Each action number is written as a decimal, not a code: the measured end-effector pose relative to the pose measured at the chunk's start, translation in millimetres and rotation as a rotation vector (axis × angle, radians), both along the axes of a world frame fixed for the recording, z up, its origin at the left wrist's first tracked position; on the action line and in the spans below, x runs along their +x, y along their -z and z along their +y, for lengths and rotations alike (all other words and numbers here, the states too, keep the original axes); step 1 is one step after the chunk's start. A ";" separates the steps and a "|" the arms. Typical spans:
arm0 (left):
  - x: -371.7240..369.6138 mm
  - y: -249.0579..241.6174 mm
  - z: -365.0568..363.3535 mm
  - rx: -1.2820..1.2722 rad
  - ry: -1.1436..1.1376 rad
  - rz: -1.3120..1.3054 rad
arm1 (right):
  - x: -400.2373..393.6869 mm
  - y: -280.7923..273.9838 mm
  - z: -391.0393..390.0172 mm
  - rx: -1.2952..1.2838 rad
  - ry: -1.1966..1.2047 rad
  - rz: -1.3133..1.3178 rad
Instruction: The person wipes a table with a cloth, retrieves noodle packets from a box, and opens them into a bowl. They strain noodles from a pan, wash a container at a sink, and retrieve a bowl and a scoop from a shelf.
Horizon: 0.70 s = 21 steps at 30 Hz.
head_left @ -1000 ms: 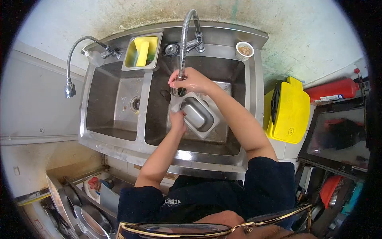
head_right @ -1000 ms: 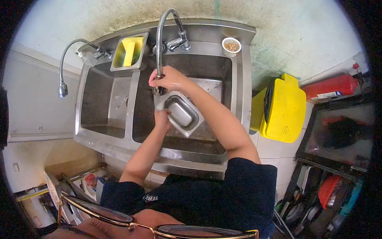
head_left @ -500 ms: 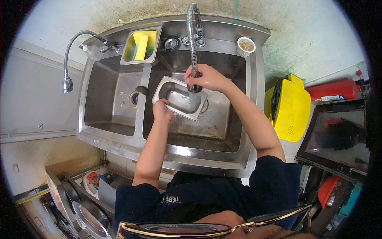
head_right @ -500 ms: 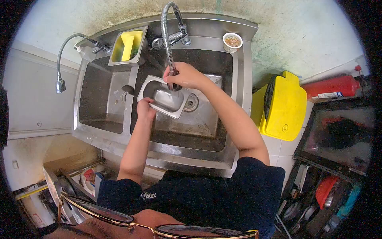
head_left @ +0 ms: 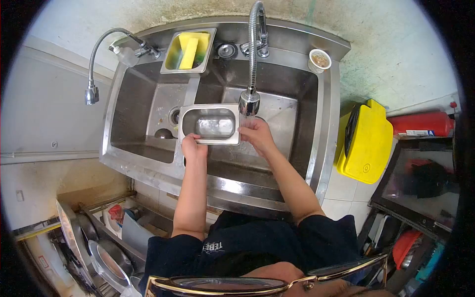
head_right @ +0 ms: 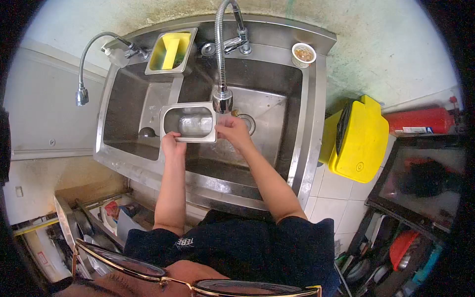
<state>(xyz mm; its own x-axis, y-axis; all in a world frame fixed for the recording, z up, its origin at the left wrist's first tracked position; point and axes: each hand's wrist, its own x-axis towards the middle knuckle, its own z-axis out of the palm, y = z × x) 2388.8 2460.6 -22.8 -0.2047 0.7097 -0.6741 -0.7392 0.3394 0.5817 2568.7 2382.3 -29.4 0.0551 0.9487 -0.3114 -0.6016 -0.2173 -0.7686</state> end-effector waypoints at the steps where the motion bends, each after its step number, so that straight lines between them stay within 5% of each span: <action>1: -2.4 2.7 -0.2 0.006 0.024 -0.008 | 1.1 0.4 3.0 0.003 0.018 0.051; 21: -13.4 18.1 -9.4 -0.037 0.066 0.091 | 1.1 19.4 2.2 0.100 -0.056 -0.233</action>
